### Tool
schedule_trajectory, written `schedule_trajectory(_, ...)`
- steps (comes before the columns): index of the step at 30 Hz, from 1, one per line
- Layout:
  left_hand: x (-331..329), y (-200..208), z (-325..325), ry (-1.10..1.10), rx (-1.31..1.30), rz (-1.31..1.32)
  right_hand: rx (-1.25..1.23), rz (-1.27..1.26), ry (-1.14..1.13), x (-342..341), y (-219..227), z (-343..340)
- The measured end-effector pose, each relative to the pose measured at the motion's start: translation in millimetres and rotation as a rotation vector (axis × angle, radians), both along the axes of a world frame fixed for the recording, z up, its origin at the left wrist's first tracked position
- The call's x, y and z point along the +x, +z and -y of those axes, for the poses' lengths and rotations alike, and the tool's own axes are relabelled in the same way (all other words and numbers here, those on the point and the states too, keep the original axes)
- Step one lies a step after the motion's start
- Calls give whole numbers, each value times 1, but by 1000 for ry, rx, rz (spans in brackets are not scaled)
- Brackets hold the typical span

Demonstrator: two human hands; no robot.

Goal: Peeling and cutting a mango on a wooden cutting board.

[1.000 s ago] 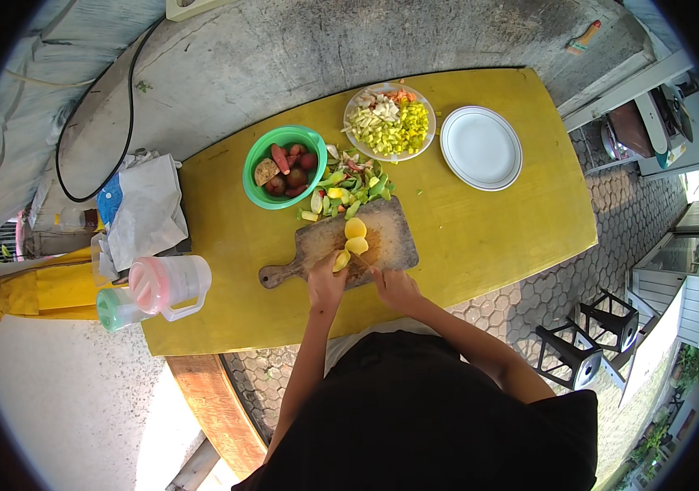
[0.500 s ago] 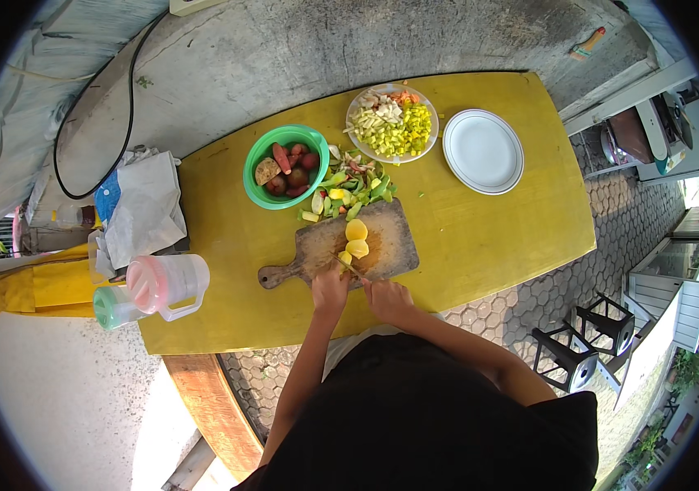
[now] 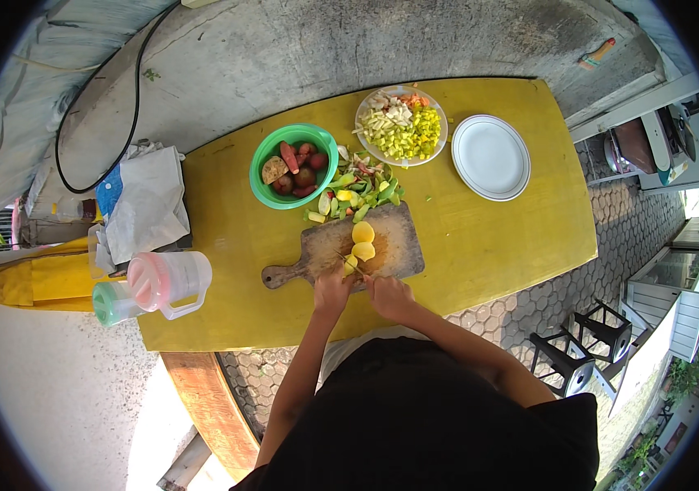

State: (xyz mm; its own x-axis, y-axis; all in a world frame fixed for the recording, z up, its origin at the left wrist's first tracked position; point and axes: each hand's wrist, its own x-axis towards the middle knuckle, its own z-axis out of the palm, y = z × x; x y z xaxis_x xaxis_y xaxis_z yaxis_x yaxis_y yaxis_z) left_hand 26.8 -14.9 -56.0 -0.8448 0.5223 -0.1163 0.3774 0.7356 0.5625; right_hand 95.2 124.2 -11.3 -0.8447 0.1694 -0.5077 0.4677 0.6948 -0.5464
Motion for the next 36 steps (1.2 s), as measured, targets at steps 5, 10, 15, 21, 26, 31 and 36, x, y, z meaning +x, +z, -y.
schedule_trajectory(5,-6,16,0,30,13,63,30,55,25,-12,7,2)
schedule_trajectory(10,-8,13,3,-17,132,-27,136,-35,26,4,4,11)
schedule_trajectory(15,-6,12,0,-3,15,37,121,8,48,-3,4,11)
schedule_trajectory(21,-7,8,0,-16,0,-20,98,13,-26,0,-4,8)
schedule_trajectory(26,-12,7,2,-30,-81,48,2,49,-37,-3,-6,3)
schedule_trajectory(31,-24,12,10,21,15,-7,-37,78,-44,-4,-14,0)
schedule_trajectory(36,-30,8,21,-69,34,19,38,2,-30,3,-2,4)
